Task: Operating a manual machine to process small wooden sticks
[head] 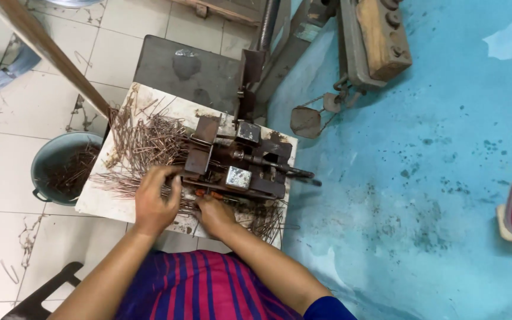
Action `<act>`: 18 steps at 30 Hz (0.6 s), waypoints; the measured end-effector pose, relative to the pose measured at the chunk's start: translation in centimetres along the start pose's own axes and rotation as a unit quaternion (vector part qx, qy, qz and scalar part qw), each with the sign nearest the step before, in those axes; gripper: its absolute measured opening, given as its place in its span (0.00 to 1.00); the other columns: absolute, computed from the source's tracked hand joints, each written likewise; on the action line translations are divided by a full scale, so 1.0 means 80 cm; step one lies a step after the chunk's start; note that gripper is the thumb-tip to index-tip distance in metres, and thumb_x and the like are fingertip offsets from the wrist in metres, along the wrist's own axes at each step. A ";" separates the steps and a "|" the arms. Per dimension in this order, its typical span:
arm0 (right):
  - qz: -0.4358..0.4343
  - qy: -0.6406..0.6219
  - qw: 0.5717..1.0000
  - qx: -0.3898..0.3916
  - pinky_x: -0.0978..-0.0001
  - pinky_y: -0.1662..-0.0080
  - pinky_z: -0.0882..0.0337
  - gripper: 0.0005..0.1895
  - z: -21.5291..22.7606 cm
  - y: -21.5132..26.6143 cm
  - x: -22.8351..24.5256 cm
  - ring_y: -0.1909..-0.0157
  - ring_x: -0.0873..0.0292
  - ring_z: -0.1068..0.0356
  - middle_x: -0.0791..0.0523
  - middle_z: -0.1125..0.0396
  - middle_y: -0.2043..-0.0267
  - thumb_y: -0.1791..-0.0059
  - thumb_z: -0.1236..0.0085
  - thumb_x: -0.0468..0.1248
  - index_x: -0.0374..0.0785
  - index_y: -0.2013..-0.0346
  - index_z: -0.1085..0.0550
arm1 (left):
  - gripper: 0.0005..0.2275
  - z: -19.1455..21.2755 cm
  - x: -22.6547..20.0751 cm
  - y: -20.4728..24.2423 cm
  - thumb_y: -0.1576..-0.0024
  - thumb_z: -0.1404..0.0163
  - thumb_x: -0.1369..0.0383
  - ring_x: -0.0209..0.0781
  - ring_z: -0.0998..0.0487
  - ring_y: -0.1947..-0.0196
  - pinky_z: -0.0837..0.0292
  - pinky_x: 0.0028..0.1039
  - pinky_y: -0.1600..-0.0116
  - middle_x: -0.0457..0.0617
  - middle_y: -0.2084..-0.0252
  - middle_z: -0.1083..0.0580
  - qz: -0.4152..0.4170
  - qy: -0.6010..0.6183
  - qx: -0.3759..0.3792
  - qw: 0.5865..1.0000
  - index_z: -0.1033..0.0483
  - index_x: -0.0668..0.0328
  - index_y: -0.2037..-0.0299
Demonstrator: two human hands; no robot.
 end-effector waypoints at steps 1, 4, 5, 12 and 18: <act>0.006 0.001 1.000 0.003 0.46 0.52 0.24 0.18 -0.013 -0.012 -0.007 0.50 0.38 0.26 0.46 0.29 0.50 0.49 0.47 0.43 0.39 0.48 0.26 | 0.06 0.005 0.011 0.017 0.39 0.50 0.68 0.45 0.21 0.56 0.28 0.31 0.50 0.43 0.60 0.25 0.003 -0.005 -0.004 1.000 0.21 0.51 0.54; -0.005 0.012 1.000 0.009 0.46 0.53 0.24 0.17 -0.049 -0.029 -0.023 0.53 0.38 0.25 0.46 0.29 0.51 0.47 0.56 0.42 0.38 0.48 0.27 | 0.09 0.012 0.039 0.073 0.43 0.47 0.68 0.50 0.21 0.55 0.26 0.37 0.51 0.46 0.60 0.25 0.052 -0.085 0.090 0.991 0.22 0.47 0.54; -0.004 0.043 0.999 0.006 0.47 0.55 0.23 0.16 -0.054 -0.031 -0.025 0.55 0.40 0.24 0.46 0.29 0.52 0.47 0.58 0.39 0.37 0.50 0.28 | 0.12 0.011 0.050 0.086 0.44 0.47 0.68 0.54 0.22 0.52 0.26 0.41 0.51 0.50 0.58 0.25 0.077 -0.118 0.152 0.978 0.23 0.49 0.51; 0.054 0.224 0.955 -0.187 0.62 0.72 0.24 0.14 -0.102 -0.054 -0.039 0.70 0.54 0.22 0.57 0.27 0.68 0.53 0.58 0.38 0.47 0.60 0.24 | 0.17 -0.002 0.092 0.106 0.46 0.48 0.66 0.58 0.24 0.46 0.25 0.46 0.50 0.56 0.49 0.27 0.083 -0.209 0.275 0.935 0.25 0.53 0.46; 0.030 0.050 0.997 -0.056 0.47 0.63 0.23 0.16 -0.092 -0.057 -0.056 0.61 0.39 0.23 0.44 0.29 0.59 0.49 0.63 0.36 0.37 0.51 0.31 | 0.14 -0.001 0.104 0.094 0.45 0.47 0.66 0.61 0.23 0.51 0.26 0.44 0.48 0.59 0.53 0.28 0.041 -0.161 0.250 0.954 0.24 0.60 0.50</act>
Point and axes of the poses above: each hand's wrist, its own y-axis away from the middle knuckle, its own z-axis out of the back of the hand, x = y × z, the point moved 1 cm from there along -y, towards the middle knuckle
